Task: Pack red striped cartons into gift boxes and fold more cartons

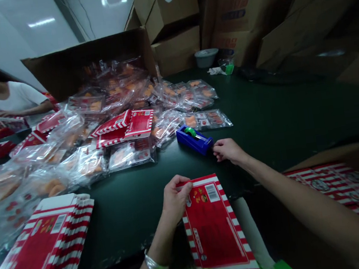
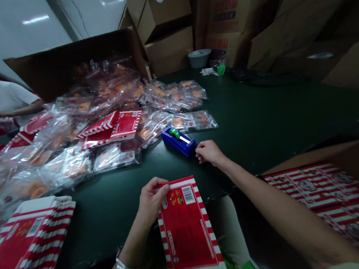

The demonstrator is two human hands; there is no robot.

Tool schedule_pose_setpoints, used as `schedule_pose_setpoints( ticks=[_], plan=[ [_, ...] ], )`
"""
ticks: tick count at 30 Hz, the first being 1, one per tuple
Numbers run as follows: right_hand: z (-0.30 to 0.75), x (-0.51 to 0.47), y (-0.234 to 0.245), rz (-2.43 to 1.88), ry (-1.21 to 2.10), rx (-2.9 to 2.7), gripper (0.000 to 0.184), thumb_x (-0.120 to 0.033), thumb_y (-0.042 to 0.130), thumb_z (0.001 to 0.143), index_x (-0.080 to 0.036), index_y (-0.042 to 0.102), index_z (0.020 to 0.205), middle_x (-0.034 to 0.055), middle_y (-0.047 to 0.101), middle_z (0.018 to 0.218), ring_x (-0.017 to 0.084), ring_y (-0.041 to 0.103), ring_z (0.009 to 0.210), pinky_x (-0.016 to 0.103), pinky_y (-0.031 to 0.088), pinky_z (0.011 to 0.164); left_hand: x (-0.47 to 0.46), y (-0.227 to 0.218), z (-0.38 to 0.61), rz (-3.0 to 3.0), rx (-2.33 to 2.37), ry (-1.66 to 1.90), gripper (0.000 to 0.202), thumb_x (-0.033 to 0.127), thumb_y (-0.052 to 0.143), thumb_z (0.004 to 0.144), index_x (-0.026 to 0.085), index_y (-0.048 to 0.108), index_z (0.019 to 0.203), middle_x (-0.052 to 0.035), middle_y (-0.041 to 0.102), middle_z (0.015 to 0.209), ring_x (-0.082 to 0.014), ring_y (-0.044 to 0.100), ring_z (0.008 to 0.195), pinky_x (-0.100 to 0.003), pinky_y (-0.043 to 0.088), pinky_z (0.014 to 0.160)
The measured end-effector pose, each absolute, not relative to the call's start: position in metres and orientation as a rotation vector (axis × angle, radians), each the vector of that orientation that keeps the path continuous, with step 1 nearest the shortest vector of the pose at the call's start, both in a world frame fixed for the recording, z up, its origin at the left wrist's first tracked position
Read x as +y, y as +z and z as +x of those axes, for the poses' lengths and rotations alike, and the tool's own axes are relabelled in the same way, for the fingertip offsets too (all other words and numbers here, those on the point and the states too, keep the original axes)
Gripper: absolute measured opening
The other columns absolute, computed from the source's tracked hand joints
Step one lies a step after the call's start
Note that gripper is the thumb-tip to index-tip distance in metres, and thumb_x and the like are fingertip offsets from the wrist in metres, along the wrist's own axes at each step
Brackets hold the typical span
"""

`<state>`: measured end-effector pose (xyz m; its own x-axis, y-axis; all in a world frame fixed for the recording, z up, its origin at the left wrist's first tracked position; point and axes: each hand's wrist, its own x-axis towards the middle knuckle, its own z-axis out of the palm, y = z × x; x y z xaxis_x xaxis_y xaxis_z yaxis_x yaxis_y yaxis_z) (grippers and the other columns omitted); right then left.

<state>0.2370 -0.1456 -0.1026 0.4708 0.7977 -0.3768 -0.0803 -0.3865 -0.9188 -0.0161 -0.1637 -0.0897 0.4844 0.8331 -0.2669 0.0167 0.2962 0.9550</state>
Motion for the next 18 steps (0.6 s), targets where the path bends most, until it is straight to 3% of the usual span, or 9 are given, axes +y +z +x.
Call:
schedule_pose_setpoints(
  ticks=[3,6,9,15,18],
  plan=[
    [0.232,-0.167,-0.069,-1.611,0.987,-0.647,0.026,-0.023,0.074,0.071,-0.016,0.053,0.057,-0.0038,0.051,0.048,0.007,0.044,0.038,0.019,0.04,0.037,-0.162,-0.051,-0.023,1.388,0.912,0.859,0.021,0.037,0.064,0.079,0.016,0.058,0.081,-0.0003,0.062,0.069,-0.014,0.062,0.063,-0.024,0.052,0.058],
    [0.208,-0.203,-0.019,-1.36,0.951,-0.714,0.024,-0.033,0.075,0.066,-0.02,0.056,0.06,-0.0035,0.05,0.05,0.008,0.045,0.041,0.023,0.044,0.041,-0.17,-0.003,-0.032,1.971,0.858,1.22,0.007,0.021,0.057,0.086,0.017,0.063,0.085,-0.0031,0.063,0.084,-0.0132,0.062,0.077,-0.024,0.053,0.069],
    [0.165,-0.239,0.016,-1.016,1.044,-0.769,0.022,-0.036,0.078,0.067,-0.022,0.061,0.064,-0.004,0.048,0.046,0.008,0.043,0.037,0.023,0.04,0.037,-0.183,0.024,-0.033,2.455,0.71,1.573,0.017,0.009,0.056,0.085,0.02,0.064,0.096,-0.0052,0.061,0.098,-0.015,0.06,0.091,-0.028,0.054,0.079],
    [0.108,-0.243,-0.002,-0.69,1.423,-0.643,0.028,-0.036,0.079,0.07,-0.017,0.06,0.061,-0.0026,0.055,0.048,0.007,0.045,0.036,0.022,0.045,0.039,-0.181,0.004,-0.031,2.827,0.425,1.656,0.015,0.006,0.058,0.085,0.018,0.064,0.092,-0.0052,0.065,0.095,-0.0187,0.06,0.097,-0.04,0.053,0.092],
    [0.107,-0.235,-0.021,-0.665,1.482,-0.569,0.028,-0.034,0.081,0.069,-0.015,0.061,0.063,-0.0021,0.057,0.049,0.007,0.049,0.037,0.021,0.048,0.04,-0.175,-0.005,-0.038,2.894,0.353,1.565,0.015,0.009,0.055,0.088,0.018,0.063,0.096,-0.0057,0.066,0.096,-0.0193,0.06,0.099,-0.041,0.053,0.093]
  ],
)
